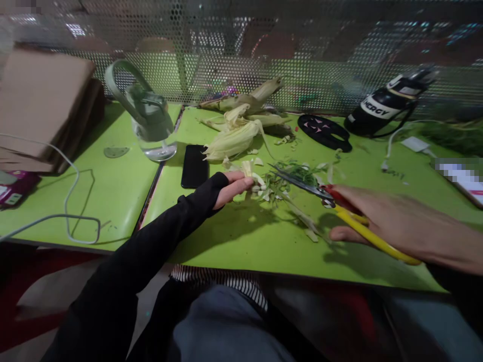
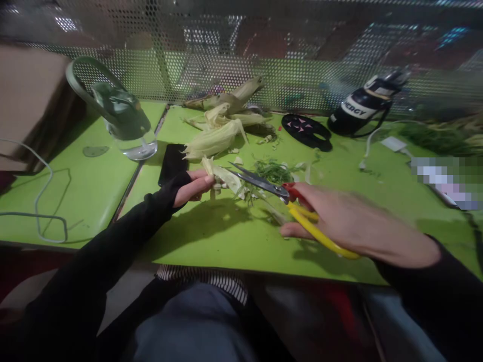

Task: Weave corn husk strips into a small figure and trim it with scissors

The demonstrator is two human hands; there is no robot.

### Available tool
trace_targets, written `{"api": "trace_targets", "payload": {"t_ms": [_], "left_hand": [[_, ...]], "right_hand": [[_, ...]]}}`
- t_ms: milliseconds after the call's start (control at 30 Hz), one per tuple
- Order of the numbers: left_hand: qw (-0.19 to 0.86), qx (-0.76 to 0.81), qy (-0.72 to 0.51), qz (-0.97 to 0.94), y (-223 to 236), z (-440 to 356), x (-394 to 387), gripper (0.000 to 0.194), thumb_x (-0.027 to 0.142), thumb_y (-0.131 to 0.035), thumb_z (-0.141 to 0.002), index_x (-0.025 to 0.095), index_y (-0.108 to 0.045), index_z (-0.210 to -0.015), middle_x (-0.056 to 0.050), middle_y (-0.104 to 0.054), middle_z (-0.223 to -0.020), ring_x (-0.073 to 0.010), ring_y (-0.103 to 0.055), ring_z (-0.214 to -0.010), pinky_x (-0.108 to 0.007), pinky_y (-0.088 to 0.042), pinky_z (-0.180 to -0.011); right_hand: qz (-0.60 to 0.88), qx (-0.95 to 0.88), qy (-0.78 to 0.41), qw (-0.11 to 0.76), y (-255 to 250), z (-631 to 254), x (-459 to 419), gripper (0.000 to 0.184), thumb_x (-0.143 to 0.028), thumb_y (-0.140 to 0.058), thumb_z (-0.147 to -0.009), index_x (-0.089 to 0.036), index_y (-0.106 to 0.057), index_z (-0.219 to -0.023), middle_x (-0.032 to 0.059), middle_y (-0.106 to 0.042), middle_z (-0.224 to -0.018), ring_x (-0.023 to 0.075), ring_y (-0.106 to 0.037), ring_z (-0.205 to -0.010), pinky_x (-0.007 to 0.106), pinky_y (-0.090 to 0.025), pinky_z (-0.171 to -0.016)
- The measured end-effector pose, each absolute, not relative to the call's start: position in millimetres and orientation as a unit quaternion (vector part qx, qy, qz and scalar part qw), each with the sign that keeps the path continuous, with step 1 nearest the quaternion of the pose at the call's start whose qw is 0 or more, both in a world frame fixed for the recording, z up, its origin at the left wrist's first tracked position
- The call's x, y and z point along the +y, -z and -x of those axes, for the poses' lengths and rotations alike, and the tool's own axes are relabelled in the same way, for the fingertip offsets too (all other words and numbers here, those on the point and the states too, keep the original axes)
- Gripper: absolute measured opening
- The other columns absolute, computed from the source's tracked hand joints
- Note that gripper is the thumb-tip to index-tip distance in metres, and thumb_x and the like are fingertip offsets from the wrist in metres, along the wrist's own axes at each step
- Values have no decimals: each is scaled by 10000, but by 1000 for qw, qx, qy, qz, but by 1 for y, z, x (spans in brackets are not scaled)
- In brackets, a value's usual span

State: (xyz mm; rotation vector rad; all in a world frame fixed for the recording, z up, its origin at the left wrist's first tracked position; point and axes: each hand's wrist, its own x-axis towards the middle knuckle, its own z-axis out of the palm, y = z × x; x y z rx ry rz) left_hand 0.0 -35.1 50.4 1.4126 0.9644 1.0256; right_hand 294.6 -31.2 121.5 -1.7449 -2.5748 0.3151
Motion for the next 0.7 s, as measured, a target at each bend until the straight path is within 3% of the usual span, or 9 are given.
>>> {"api": "trace_targets", "payload": {"t_ms": [100,200,367,467,700], "left_hand": [[540,404,-439,-594,-53,-2,-38,261,397,-603,-889,202,-768,-838,29,-419,-556,-105,-320,-493,-266,-317,-508],[532,400,-425,-613,-52,-3,-39,230,338,-609,-875,204,-796,-891,20,-473,-559,-110,-354,-509,-266,-359,-545],[523,392,-392,-648,-45,-2,-34,203,331,-638,-831,196,-784,-788,15,-541,-550,-109,-434,-528,-251,-390,-565],[518,387,-389,-656,-40,-1,-27,193,352,-673,-793,197,-756,-712,8,-583,-555,-123,-499,-557,-251,-412,-579],[504,376,-405,-664,-39,2,-27,219,345,-650,-836,196,-798,-773,-28,-722,-699,-141,-603,-661,-254,-473,-646]], "right_hand": [[541,-826,-136,-77,-123,-296,-33,889,-1031,-379,-602,-241,-594,-951,141,-698,-805,285,-647,-607,408,-477,-546],[524,-838,-131,-72,-120,-291,-32,795,-947,-551,-621,-241,-594,-985,145,-708,-861,297,-666,-677,406,-485,-586],[491,-842,-209,-83,-120,-280,-30,661,-897,-591,-665,-253,-575,-813,92,-704,-732,259,-650,-586,366,-438,-537],[489,-836,-230,-93,-123,-278,-30,644,-884,-600,-676,-255,-578,-808,82,-725,-726,266,-661,-576,358,-426,-523],[493,-840,-189,-124,-119,-277,-25,636,-879,-597,-687,-251,-584,-786,48,-699,-672,226,-634,-535,319,-388,-508]]}}
